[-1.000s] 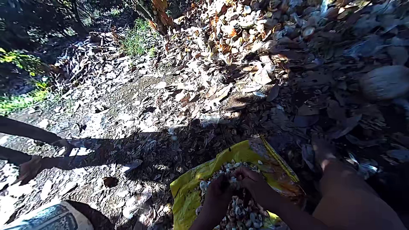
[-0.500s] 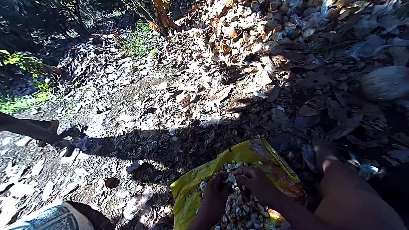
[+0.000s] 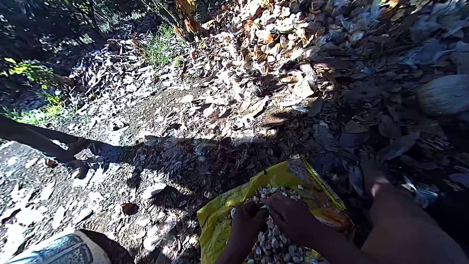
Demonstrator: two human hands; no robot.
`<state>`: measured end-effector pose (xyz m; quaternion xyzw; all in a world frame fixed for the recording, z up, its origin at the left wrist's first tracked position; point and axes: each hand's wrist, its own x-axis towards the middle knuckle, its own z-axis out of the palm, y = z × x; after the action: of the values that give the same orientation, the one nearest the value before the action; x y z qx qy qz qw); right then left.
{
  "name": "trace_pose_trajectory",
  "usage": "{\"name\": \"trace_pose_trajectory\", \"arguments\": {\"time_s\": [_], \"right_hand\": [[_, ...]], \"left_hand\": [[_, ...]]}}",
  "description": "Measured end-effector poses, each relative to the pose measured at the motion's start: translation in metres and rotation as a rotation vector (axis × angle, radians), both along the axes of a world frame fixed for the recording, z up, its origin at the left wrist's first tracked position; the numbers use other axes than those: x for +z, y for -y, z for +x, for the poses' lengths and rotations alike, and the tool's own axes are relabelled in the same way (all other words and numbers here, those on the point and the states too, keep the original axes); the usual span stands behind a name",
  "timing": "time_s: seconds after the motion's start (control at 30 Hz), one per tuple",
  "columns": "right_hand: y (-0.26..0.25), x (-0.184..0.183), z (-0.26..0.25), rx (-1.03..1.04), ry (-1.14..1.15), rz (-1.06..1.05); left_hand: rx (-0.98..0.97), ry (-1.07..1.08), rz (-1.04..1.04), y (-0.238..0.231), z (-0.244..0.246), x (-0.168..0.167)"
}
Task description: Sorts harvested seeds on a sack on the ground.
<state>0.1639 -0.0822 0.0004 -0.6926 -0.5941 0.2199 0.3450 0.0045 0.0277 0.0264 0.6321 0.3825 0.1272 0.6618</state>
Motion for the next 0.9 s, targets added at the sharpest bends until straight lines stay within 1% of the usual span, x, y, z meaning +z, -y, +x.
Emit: {"name": "trace_pose_trajectory", "arguments": {"time_s": [0.07,0.17,0.23,0.43,0.57,0.7,0.8,0.9], "right_hand": [[0.0,0.002,-0.002,0.021,0.089,-0.028],[0.0,0.002,-0.007,0.029,0.184,0.001],[0.0,0.003,-0.009,0.044,0.202,-0.019],[0.0,0.007,-0.013,0.1,0.155,-0.153],[0.001,0.006,-0.017,0.077,0.245,-0.128],[0.001,0.0,-0.024,-0.001,0.345,-0.045],[0.002,0.002,-0.025,-0.007,0.341,-0.056],[0.001,-0.002,-0.024,-0.021,0.347,-0.02]], "left_hand": [[0.021,-0.011,-0.012,0.0,0.001,0.001],[0.055,-0.015,-0.044,0.004,0.001,0.0],[0.079,-0.031,-0.069,0.007,0.002,0.0],[0.126,0.001,-0.152,0.009,0.002,-0.006],[0.171,0.031,-0.161,0.014,0.002,-0.007],[0.199,0.05,-0.151,0.018,0.003,-0.009],[0.242,0.07,-0.191,0.022,0.005,-0.01],[0.271,0.071,-0.228,0.025,0.007,-0.01]]}}
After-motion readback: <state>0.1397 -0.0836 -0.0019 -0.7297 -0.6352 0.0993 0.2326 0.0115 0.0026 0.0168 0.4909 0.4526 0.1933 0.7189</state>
